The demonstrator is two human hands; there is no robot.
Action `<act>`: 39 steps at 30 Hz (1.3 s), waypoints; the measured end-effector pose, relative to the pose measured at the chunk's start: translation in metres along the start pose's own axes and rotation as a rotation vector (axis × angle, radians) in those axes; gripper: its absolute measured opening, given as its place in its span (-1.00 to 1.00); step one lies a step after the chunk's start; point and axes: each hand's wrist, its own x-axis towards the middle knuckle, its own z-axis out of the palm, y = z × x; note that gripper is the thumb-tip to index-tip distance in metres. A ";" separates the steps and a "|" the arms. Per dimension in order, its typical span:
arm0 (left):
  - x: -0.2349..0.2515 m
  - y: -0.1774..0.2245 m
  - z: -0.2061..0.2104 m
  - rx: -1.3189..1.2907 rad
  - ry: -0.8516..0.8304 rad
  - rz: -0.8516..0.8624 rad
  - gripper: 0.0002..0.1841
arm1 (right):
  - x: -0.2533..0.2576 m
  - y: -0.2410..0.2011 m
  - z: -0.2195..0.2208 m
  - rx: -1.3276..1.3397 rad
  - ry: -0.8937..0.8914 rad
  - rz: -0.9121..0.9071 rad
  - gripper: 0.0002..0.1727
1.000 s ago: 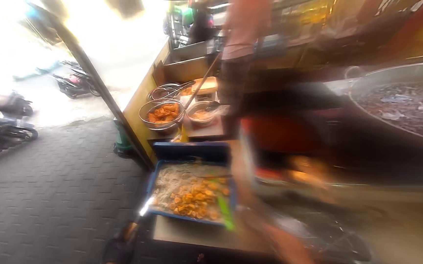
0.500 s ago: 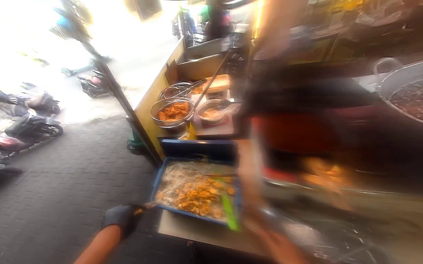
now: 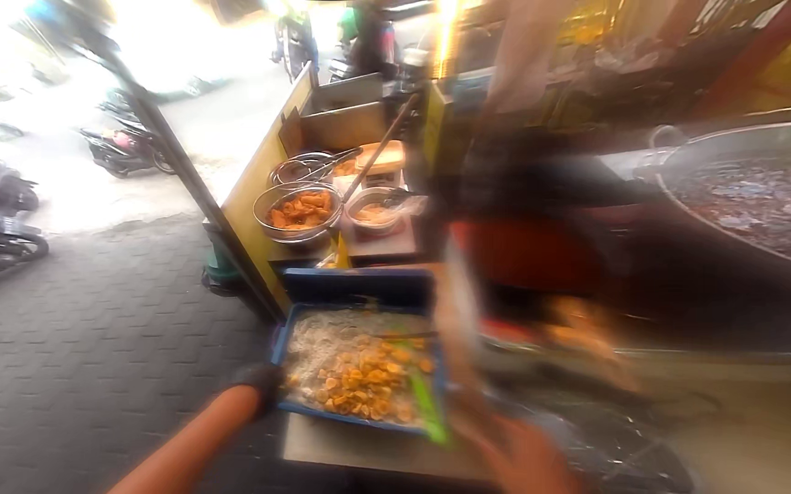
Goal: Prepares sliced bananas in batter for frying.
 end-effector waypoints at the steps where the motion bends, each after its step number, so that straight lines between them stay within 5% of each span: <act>1: -0.002 -0.009 -0.002 -0.007 0.013 0.016 -0.59 | 0.000 -0.006 -0.003 -0.022 0.093 -0.106 -0.34; 3: -0.011 -0.028 -0.005 -0.026 0.071 0.049 -0.59 | 0.002 -0.024 -0.012 -0.027 0.146 -0.304 -0.40; 5: -0.022 -0.050 -0.009 -0.062 0.188 0.105 -0.57 | 0.004 -0.044 -0.013 -0.011 -0.008 -0.382 -0.33; 8: -0.027 -0.072 -0.012 -0.086 0.245 0.161 -0.54 | 0.015 -0.071 -0.001 -0.113 -0.295 -0.294 -0.18; 12: 0.000 -0.064 0.000 -0.070 0.124 0.152 -0.54 | 0.041 -0.097 -0.009 -0.150 -0.456 -0.222 -0.28; 14: 0.014 -0.057 0.006 -0.081 0.094 0.161 -0.53 | 0.046 -0.099 -0.019 0.030 -0.330 -0.310 -0.38; 17: 0.030 -0.050 0.013 -0.106 0.061 0.187 -0.55 | 0.057 -0.108 -0.024 0.398 0.099 -0.453 -0.62; 21: 0.040 -0.044 0.020 -0.162 0.033 0.220 -0.56 | 0.106 -0.139 -0.015 0.635 0.414 -0.451 -0.64; 24: 0.037 -0.055 0.024 -0.204 0.070 0.257 -0.54 | 0.140 -0.154 -0.013 0.585 0.372 -0.387 -0.55; 27: 0.025 -0.076 0.029 -0.295 0.148 0.277 -0.52 | 0.152 -0.175 -0.035 0.695 0.411 -0.557 -0.55; 32: 0.013 -0.107 0.034 -0.393 0.326 0.286 -0.54 | 0.151 -0.209 -0.066 1.057 0.261 -0.557 -0.84; 39: 0.051 -0.090 0.037 -0.432 0.201 0.224 -0.55 | 0.156 -0.287 -0.002 1.243 -0.105 -0.455 -0.51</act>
